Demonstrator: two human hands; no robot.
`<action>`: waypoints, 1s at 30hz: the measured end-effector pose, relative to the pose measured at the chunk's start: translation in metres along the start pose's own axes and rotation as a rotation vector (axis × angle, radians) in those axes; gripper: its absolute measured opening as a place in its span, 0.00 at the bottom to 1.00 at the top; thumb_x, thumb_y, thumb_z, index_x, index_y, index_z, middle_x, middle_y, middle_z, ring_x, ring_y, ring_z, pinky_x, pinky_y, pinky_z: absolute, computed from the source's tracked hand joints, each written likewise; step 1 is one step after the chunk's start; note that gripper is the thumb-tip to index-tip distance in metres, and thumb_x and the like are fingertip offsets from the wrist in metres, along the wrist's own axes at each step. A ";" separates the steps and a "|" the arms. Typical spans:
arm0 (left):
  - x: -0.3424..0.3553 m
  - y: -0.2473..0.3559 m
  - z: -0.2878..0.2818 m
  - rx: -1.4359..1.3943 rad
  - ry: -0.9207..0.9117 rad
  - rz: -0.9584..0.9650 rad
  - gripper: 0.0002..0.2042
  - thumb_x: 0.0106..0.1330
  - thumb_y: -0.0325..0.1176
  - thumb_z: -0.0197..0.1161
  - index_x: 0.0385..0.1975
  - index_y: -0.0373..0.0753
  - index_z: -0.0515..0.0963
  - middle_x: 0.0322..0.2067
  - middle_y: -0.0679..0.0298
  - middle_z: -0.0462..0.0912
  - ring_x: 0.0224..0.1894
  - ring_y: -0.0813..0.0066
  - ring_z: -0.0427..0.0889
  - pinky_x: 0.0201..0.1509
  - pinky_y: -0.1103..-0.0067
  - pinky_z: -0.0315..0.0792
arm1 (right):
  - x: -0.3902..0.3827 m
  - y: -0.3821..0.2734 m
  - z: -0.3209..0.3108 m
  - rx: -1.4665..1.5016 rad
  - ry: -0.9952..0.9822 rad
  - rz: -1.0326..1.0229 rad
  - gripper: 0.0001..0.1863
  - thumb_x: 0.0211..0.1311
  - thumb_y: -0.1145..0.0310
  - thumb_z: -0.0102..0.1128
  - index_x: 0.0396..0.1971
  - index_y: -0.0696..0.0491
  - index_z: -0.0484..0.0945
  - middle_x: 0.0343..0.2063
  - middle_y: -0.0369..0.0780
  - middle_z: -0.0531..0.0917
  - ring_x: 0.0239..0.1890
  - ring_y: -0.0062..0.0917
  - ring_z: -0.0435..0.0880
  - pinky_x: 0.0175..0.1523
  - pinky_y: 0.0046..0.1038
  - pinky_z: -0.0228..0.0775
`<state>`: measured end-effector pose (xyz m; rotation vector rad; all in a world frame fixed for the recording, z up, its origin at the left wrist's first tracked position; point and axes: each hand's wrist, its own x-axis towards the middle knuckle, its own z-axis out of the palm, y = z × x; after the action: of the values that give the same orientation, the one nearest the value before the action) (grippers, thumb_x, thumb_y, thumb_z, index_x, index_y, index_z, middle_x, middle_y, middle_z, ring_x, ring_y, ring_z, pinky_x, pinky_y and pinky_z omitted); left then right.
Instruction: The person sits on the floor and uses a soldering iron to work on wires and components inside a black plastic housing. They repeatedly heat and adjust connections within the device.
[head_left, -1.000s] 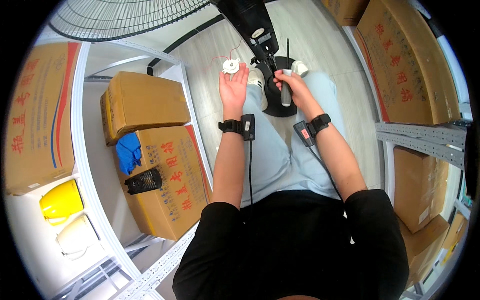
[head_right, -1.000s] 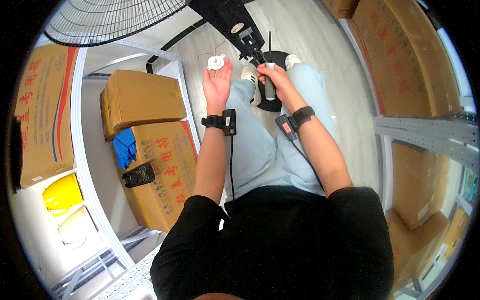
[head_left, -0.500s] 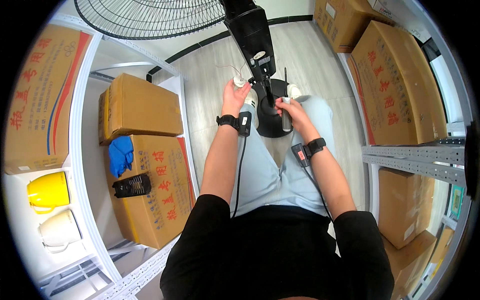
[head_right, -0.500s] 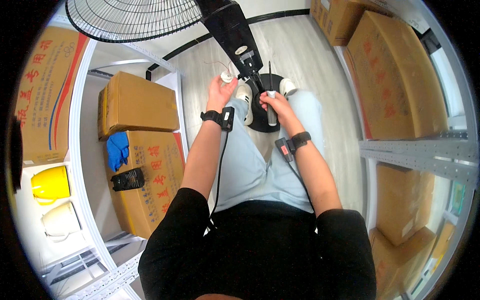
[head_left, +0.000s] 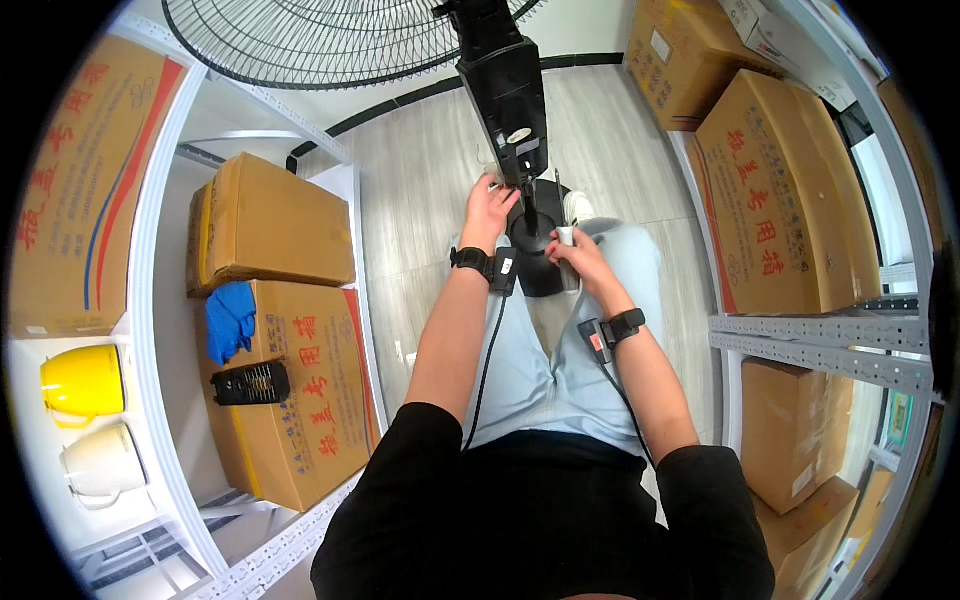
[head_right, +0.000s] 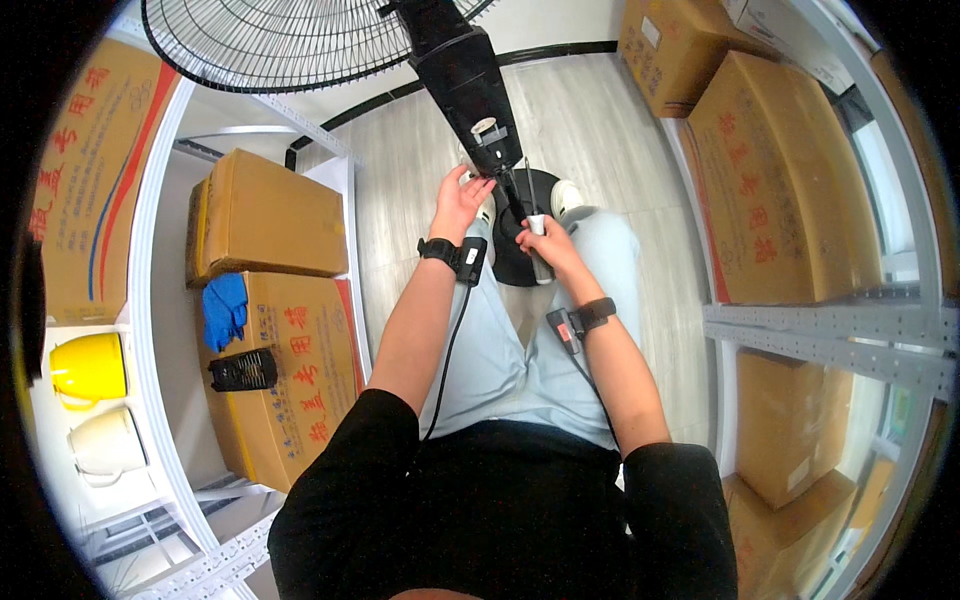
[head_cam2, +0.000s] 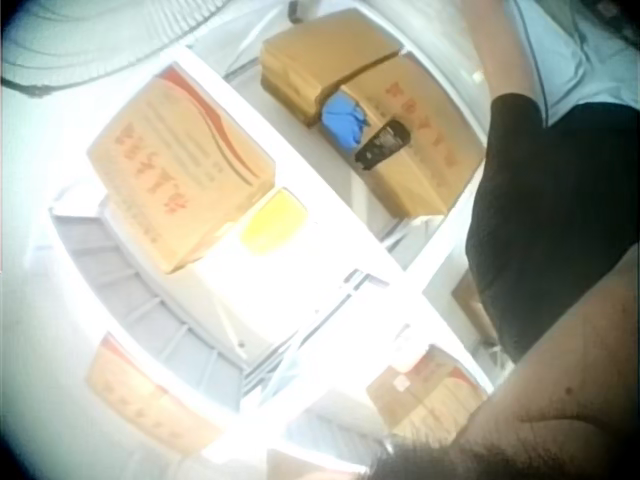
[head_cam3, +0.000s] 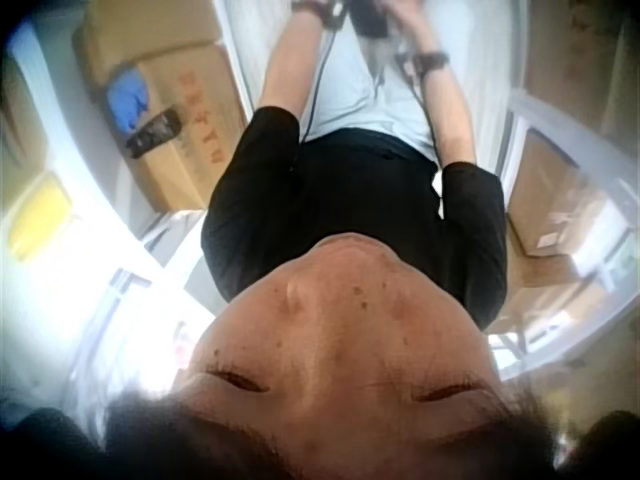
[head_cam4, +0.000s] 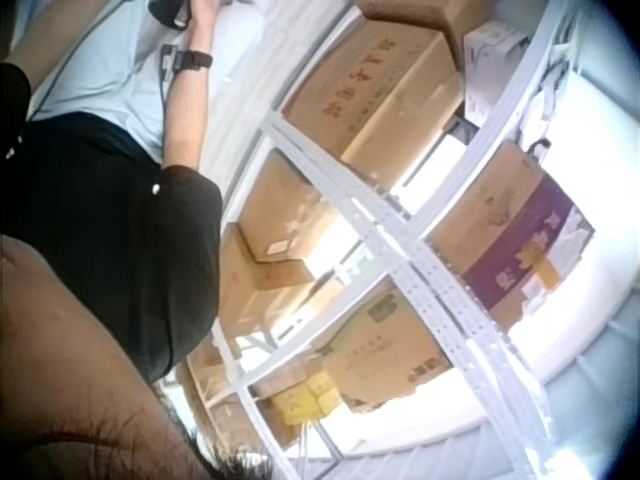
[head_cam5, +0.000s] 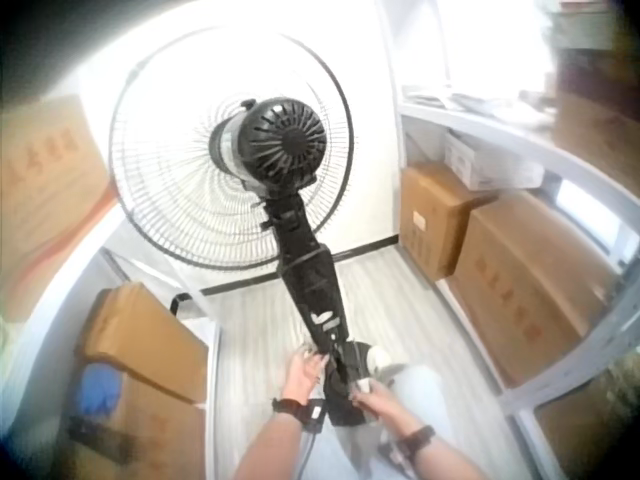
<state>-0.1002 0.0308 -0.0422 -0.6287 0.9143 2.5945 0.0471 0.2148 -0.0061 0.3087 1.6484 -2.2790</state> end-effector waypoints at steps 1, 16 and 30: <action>-0.002 0.000 -0.003 0.025 -0.016 0.023 0.22 0.69 0.35 0.56 0.60 0.38 0.61 0.52 0.43 0.69 0.53 0.51 0.76 0.59 0.59 0.76 | -0.002 -0.001 0.002 0.018 -0.021 -0.021 0.17 0.57 0.76 0.58 0.47 0.60 0.71 0.32 0.38 0.80 0.31 0.21 0.78 0.40 0.22 0.71; -0.037 0.000 0.019 0.367 -0.147 0.161 0.24 0.70 0.27 0.49 0.67 0.36 0.61 0.56 0.58 0.74 0.52 0.67 0.78 0.57 0.68 0.76 | 0.003 0.005 0.015 -0.375 -0.028 -0.006 0.20 0.58 0.71 0.66 0.51 0.59 0.76 0.29 0.35 0.83 0.29 0.17 0.83 0.37 0.21 0.74; -0.037 -0.007 0.019 0.381 -0.059 0.089 0.27 0.63 0.14 0.48 0.65 0.29 0.56 0.52 0.41 0.74 0.51 0.53 0.81 0.56 0.66 0.78 | 0.024 0.023 0.018 -0.431 0.063 -0.013 0.18 0.56 0.66 0.66 0.45 0.59 0.79 0.27 0.39 0.85 0.26 0.20 0.86 0.34 0.24 0.74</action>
<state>-0.0709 0.0430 -0.0141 -0.4116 1.3953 2.3989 0.0340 0.1884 -0.0292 0.2678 2.1170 -1.8693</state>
